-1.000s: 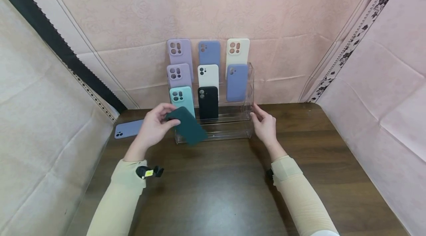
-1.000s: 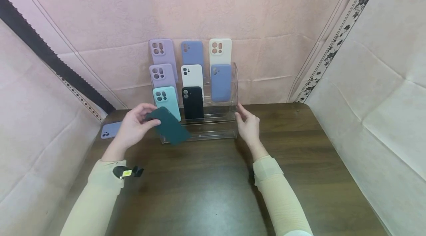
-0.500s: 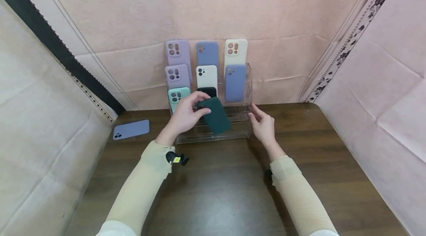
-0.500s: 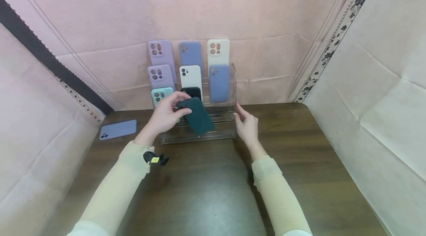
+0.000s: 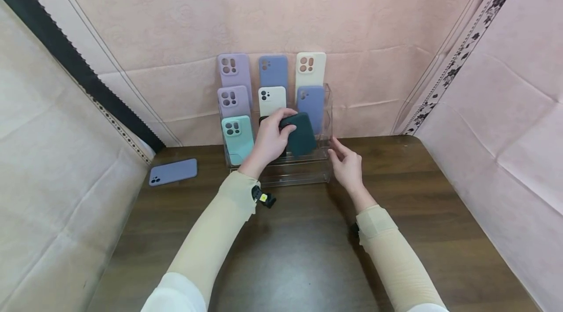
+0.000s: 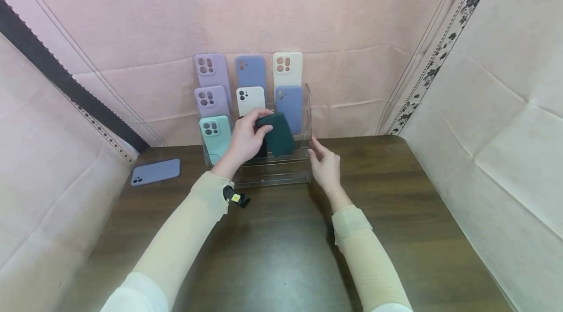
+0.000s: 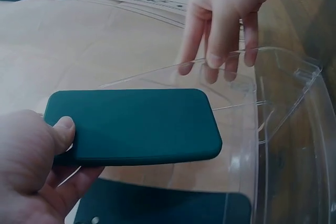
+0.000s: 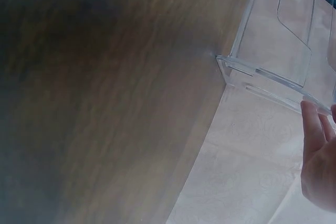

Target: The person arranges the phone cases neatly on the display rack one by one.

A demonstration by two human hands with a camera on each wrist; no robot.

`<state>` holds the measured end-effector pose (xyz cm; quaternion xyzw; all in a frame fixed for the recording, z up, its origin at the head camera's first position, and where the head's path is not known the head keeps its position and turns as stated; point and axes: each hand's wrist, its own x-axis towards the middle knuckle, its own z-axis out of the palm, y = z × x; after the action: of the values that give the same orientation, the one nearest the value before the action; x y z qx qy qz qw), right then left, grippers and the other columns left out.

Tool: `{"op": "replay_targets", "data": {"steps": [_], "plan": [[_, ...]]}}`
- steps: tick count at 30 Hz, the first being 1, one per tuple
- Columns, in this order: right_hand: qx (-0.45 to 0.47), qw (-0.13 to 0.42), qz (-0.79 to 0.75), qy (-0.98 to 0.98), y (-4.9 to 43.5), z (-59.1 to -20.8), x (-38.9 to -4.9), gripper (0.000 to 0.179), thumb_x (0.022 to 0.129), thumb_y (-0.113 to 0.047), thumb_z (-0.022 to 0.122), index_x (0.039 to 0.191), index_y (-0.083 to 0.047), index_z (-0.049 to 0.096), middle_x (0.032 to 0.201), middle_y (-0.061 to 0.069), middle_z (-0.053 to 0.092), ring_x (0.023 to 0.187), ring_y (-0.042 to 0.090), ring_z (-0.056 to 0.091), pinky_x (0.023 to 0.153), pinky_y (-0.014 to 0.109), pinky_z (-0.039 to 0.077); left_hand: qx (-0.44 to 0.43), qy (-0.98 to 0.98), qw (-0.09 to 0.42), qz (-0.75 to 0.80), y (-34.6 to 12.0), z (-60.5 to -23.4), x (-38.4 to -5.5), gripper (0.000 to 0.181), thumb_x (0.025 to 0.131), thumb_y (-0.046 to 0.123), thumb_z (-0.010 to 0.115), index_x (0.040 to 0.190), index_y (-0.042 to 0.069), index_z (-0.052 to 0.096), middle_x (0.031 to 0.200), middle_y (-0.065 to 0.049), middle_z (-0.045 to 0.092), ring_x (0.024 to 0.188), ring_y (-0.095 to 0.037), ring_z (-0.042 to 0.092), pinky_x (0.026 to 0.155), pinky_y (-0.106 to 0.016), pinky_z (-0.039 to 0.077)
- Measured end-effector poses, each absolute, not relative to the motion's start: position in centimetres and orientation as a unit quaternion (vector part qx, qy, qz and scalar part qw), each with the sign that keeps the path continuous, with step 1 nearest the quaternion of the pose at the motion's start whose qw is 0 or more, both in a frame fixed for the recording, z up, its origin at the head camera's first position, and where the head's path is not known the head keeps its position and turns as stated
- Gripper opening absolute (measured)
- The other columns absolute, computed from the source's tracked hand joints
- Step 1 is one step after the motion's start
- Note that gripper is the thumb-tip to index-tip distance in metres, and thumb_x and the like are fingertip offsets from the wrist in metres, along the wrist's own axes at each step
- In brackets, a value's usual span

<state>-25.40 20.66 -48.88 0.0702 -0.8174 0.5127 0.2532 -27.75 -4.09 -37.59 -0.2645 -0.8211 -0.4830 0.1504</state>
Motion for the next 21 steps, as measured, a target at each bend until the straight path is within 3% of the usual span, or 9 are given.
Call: {"op": "replay_targets", "data": {"steps": [8,21], "plan": [[0.061,0.256,0.500,-0.825,20.7,-48.9,-25.4,0.044,0.102,-0.003,0.072,0.146,-0.007,0.065,0.133,0.015,0.072,0.114,0.031,0.075,0.094,0.036,0.059,-0.294,-0.836,0.148,-0.440,-1.8,-38.2,-28.8,0.031,0.108,0.010,0.065,0.139,0.011,0.067,0.137,-0.007,0.068,0.127,-0.023,0.064,0.105,-0.038,0.054],[0.061,0.250,0.490,-0.833,20.7,-48.9,-25.2,0.045,0.103,-0.006,0.072,0.147,-0.008,0.065,0.136,0.015,0.070,0.115,0.030,0.074,0.095,0.043,0.060,-0.276,-0.837,0.105,-0.461,0.0,-38.0,-29.6,0.031,0.108,0.010,0.064,0.138,0.013,0.070,0.138,-0.008,0.068,0.124,-0.024,0.066,0.103,-0.038,0.056]]}}
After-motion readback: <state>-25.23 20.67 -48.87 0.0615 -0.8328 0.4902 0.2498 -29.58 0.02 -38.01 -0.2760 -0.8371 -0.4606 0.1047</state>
